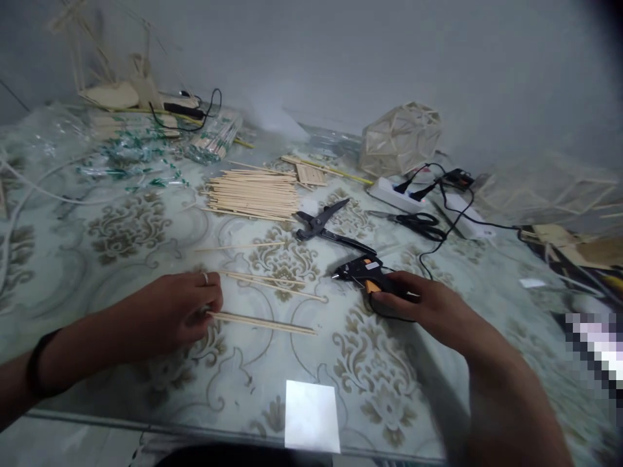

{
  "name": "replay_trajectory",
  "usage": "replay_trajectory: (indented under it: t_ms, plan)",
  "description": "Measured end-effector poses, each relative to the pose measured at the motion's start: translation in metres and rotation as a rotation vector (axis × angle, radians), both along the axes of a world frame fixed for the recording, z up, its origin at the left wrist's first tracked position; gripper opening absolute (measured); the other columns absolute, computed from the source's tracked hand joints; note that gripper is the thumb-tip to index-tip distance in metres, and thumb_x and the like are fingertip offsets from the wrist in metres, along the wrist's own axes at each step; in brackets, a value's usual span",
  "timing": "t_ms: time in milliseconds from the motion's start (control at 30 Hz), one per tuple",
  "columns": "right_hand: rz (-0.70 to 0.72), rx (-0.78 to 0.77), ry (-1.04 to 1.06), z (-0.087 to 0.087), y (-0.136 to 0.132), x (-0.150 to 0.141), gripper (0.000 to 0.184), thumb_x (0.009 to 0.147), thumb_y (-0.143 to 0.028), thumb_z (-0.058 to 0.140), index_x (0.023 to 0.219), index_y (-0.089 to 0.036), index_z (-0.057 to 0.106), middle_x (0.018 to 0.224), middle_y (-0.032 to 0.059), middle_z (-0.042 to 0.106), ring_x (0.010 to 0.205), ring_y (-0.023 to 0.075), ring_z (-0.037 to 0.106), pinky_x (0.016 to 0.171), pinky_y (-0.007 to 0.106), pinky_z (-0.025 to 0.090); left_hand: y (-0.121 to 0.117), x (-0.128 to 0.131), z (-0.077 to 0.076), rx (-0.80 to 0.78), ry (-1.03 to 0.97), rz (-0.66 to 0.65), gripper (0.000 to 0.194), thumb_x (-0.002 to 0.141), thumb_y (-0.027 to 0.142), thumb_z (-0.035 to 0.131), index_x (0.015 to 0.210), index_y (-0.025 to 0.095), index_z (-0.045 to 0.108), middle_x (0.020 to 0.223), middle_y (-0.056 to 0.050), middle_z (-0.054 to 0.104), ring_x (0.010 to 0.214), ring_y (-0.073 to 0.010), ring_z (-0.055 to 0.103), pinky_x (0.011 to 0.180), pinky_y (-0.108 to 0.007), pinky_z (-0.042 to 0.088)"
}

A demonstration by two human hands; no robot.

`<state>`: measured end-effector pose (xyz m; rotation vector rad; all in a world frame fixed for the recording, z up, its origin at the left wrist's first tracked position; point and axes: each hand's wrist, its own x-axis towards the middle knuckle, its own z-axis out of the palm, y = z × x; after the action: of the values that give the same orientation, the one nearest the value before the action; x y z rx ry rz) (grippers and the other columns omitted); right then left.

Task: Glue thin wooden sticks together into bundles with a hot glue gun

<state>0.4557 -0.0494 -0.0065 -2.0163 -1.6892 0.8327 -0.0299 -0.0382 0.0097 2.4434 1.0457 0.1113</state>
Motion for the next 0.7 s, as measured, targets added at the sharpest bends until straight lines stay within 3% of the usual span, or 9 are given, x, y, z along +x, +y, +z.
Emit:
replay_trajectory:
  t_ms: [100, 233, 300, 367, 433, 467, 533, 600, 700]
  plan:
    - [0.049, -0.005, 0.145, -0.003, -0.001, 0.006, 0.057, 0.083, -0.075, 0.094, 0.103, -0.023, 0.084, 0.083, 0.0010, 0.078, 0.074, 0.0242, 0.069, 0.069, 0.039, 0.054, 0.012, 0.001, 0.003, -0.005, 0.043, -0.042, 0.012, 0.093, 0.009, 0.073, 0.090, 0.020, 0.070, 0.093, -0.001, 0.075, 0.075, -0.0171, 0.069, 0.071, -0.030, 0.054]
    - [0.085, 0.045, 0.382, -0.013, -0.005, 0.015, 0.036, 0.108, -0.055, 0.084, 0.115, -0.020, 0.078, 0.103, 0.0018, 0.079, 0.087, 0.0206, 0.076, 0.080, 0.039, 0.066, 0.026, 0.009, 0.002, -0.011, 0.080, -0.133, 0.018, 0.112, 0.035, 0.079, 0.111, 0.017, 0.076, 0.107, -0.003, 0.078, 0.088, -0.0180, 0.075, 0.083, -0.035, 0.068]
    - [0.078, 0.101, 0.496, -0.018, -0.006, 0.020, 0.031, 0.113, -0.050, 0.080, 0.120, -0.020, 0.078, 0.111, 0.0035, 0.080, 0.091, 0.0207, 0.077, 0.084, 0.040, 0.069, 0.031, 0.019, 0.001, 0.010, 0.063, -0.151, 0.006, 0.111, 0.019, 0.073, 0.116, 0.018, 0.077, 0.116, -0.004, 0.080, 0.097, -0.0199, 0.079, 0.091, -0.038, 0.070]
    - [0.062, 0.157, 0.600, -0.021, -0.007, 0.022, 0.031, 0.114, -0.049, 0.079, 0.127, -0.021, 0.077, 0.118, 0.0054, 0.080, 0.095, 0.0215, 0.078, 0.086, 0.041, 0.070, 0.033, 0.032, 0.001, 0.053, 0.024, -0.136, 0.038, 0.097, -0.004, 0.061, 0.120, 0.021, 0.077, 0.128, -0.004, 0.080, 0.111, -0.0213, 0.081, 0.102, -0.036, 0.067]
    - [0.047, 0.192, 0.681, -0.023, -0.007, 0.023, 0.033, 0.114, -0.048, 0.079, 0.133, -0.021, 0.076, 0.122, 0.0064, 0.080, 0.097, 0.0220, 0.079, 0.086, 0.042, 0.071, 0.030, 0.044, 0.004, 0.106, -0.016, -0.094, 0.059, 0.089, -0.009, 0.053, 0.132, 0.025, 0.075, 0.142, -0.004, 0.077, 0.128, -0.0211, 0.079, 0.113, -0.033, 0.063]
    - [0.041, 0.200, 0.711, -0.024, -0.007, 0.022, 0.034, 0.114, -0.047, 0.079, 0.135, -0.021, 0.076, 0.124, 0.0067, 0.080, 0.097, 0.0222, 0.079, 0.086, 0.042, 0.071, 0.025, 0.049, 0.005, 0.135, -0.029, -0.059, 0.059, 0.092, -0.007, 0.052, 0.137, 0.026, 0.073, 0.145, -0.005, 0.076, 0.132, -0.0213, 0.078, 0.115, -0.033, 0.062]
    - [0.034, 0.204, 0.751, -0.027, -0.007, 0.018, 0.033, 0.114, -0.045, 0.080, 0.136, -0.021, 0.076, 0.126, 0.0071, 0.080, 0.099, 0.0226, 0.080, 0.087, 0.042, 0.071, 0.011, 0.057, 0.008, 0.195, -0.034, 0.040, 0.042, 0.104, 0.005, 0.051, 0.134, 0.025, 0.071, 0.139, -0.007, 0.077, 0.127, -0.0239, 0.079, 0.110, -0.037, 0.063]
    - [0.033, 0.195, 0.771, -0.029, -0.007, 0.012, 0.032, 0.113, -0.043, 0.081, 0.135, -0.020, 0.076, 0.128, 0.0074, 0.080, 0.101, 0.0231, 0.080, 0.087, 0.042, 0.071, -0.009, 0.063, 0.007, 0.245, -0.002, 0.154, 0.018, 0.113, 0.024, 0.055, 0.119, 0.024, 0.072, 0.118, -0.008, 0.079, 0.110, -0.0289, 0.080, 0.099, -0.043, 0.065]
    - [0.043, 0.163, 0.782, -0.029, -0.008, 0.002, 0.031, 0.113, -0.042, 0.082, 0.134, -0.020, 0.077, 0.128, 0.0074, 0.080, 0.101, 0.0230, 0.080, 0.087, 0.042, 0.072, -0.040, 0.072, 0.001, 0.265, 0.073, 0.283, 0.018, 0.108, 0.039, 0.071, 0.100, 0.023, 0.068, 0.095, -0.007, 0.076, 0.089, -0.0307, 0.077, 0.086, -0.046, 0.063]
